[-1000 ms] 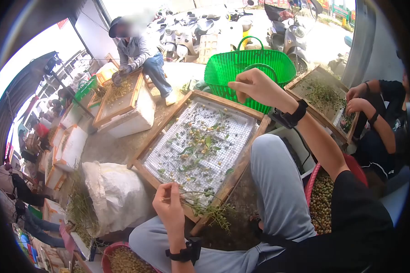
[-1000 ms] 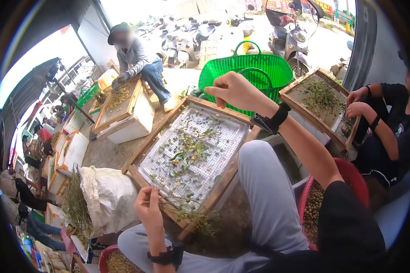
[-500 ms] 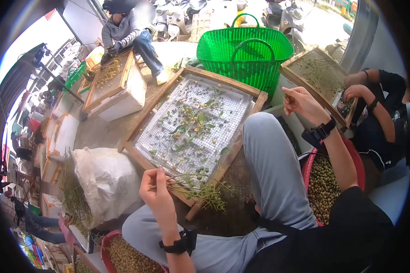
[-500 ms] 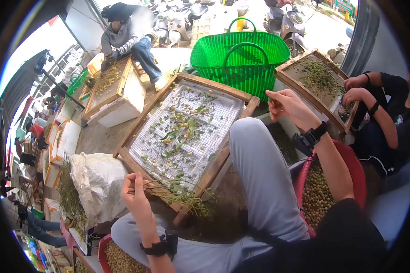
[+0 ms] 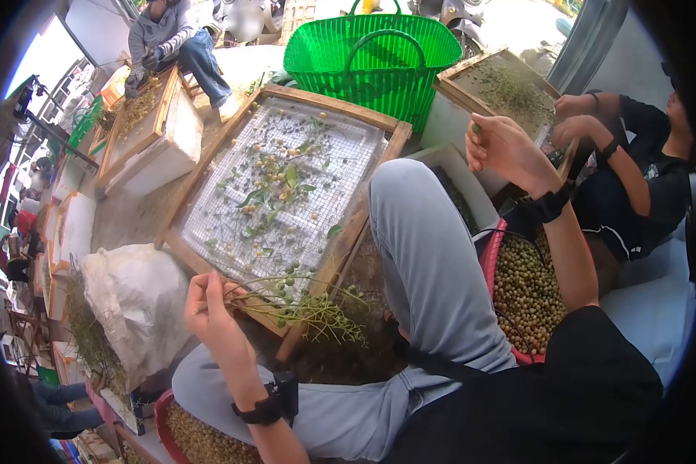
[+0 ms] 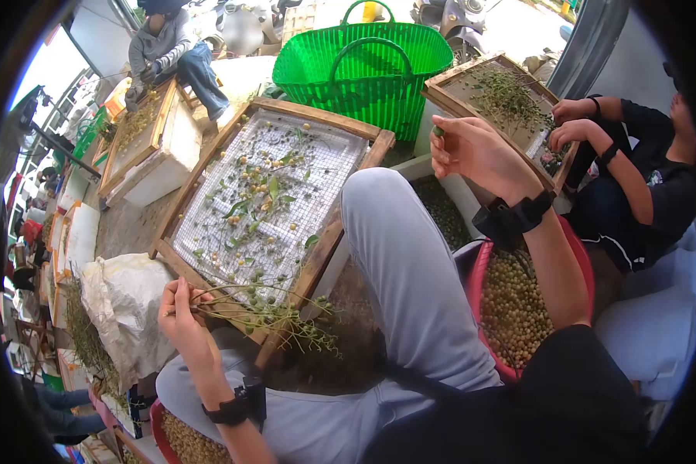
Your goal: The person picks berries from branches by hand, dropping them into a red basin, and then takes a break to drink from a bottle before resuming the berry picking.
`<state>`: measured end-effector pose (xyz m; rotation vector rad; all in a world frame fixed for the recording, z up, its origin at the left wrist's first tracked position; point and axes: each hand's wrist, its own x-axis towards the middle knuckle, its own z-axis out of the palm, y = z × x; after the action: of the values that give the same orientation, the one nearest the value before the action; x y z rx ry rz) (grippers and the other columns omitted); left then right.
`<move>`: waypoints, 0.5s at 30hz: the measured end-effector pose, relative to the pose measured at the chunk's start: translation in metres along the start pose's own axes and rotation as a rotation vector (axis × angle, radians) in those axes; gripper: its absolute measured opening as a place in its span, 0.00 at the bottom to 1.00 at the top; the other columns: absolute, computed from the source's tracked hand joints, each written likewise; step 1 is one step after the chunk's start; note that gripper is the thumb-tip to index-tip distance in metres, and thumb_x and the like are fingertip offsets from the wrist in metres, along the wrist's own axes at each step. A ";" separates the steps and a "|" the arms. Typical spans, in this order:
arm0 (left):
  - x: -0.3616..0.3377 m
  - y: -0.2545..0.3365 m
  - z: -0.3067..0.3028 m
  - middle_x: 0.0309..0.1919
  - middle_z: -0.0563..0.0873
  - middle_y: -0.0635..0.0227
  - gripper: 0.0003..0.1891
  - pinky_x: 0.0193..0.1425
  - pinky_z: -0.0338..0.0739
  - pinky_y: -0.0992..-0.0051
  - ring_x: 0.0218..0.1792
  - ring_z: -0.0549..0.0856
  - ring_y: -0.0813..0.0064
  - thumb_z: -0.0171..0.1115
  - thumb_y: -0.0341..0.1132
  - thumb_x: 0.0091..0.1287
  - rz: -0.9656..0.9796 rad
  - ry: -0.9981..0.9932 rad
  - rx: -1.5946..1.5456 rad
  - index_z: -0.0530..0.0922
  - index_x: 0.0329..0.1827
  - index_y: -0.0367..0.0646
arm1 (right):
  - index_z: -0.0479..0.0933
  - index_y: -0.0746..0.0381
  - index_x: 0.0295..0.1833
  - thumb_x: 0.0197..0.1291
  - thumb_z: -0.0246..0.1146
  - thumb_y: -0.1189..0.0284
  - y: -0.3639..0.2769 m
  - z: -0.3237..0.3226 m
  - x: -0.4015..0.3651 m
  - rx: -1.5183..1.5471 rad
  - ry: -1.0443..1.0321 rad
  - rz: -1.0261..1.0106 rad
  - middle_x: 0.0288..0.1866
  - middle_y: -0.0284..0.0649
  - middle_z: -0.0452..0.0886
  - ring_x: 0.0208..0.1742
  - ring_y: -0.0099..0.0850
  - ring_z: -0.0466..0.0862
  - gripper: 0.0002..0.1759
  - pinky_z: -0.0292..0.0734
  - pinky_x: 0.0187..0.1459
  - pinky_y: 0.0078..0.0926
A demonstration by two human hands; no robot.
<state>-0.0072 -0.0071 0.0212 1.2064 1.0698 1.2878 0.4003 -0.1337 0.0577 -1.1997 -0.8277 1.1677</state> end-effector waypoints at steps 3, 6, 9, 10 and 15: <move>0.002 -0.002 -0.002 0.27 0.78 0.71 0.08 0.35 0.75 0.81 0.28 0.81 0.80 0.55 0.33 0.74 -0.049 0.004 -0.038 0.76 0.38 0.38 | 0.76 0.66 0.43 0.69 0.60 0.64 0.019 -0.020 0.003 -0.471 0.238 0.046 0.26 0.34 0.80 0.27 0.22 0.81 0.14 0.75 0.32 0.21; 0.004 0.000 -0.003 0.27 0.76 0.73 0.09 0.35 0.73 0.82 0.28 0.80 0.81 0.56 0.34 0.74 -0.069 0.030 -0.083 0.75 0.36 0.38 | 0.78 0.69 0.49 0.64 0.65 0.67 0.060 -0.042 0.021 -1.289 0.432 -0.070 0.27 0.35 0.84 0.25 0.21 0.81 0.16 0.74 0.30 0.18; 0.009 -0.008 -0.008 0.28 0.76 0.73 0.09 0.35 0.74 0.82 0.28 0.81 0.81 0.57 0.34 0.74 -0.126 0.049 -0.175 0.76 0.37 0.38 | 0.79 0.68 0.48 0.65 0.62 0.70 0.031 0.018 0.034 -1.125 0.298 -0.206 0.27 0.36 0.83 0.26 0.21 0.81 0.12 0.75 0.31 0.19; 0.008 -0.007 -0.009 0.28 0.77 0.74 0.09 0.34 0.74 0.82 0.28 0.81 0.81 0.57 0.35 0.74 -0.137 0.064 -0.171 0.76 0.37 0.38 | 0.79 0.68 0.48 0.66 0.62 0.71 0.023 0.049 0.039 -0.937 0.219 -0.194 0.27 0.37 0.83 0.27 0.21 0.80 0.11 0.75 0.32 0.20; 0.016 -0.015 -0.010 0.29 0.77 0.73 0.08 0.30 0.77 0.80 0.27 0.83 0.79 0.58 0.35 0.74 -0.134 0.085 -0.182 0.76 0.39 0.40 | 0.79 0.67 0.47 0.66 0.63 0.60 0.040 0.185 0.063 -0.765 -0.503 -0.373 0.34 0.47 0.84 0.35 0.38 0.86 0.19 0.79 0.40 0.33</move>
<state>-0.0153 0.0103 0.0070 0.9355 1.0515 1.3112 0.2320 -0.0270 0.0517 -1.2710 -1.9132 0.8598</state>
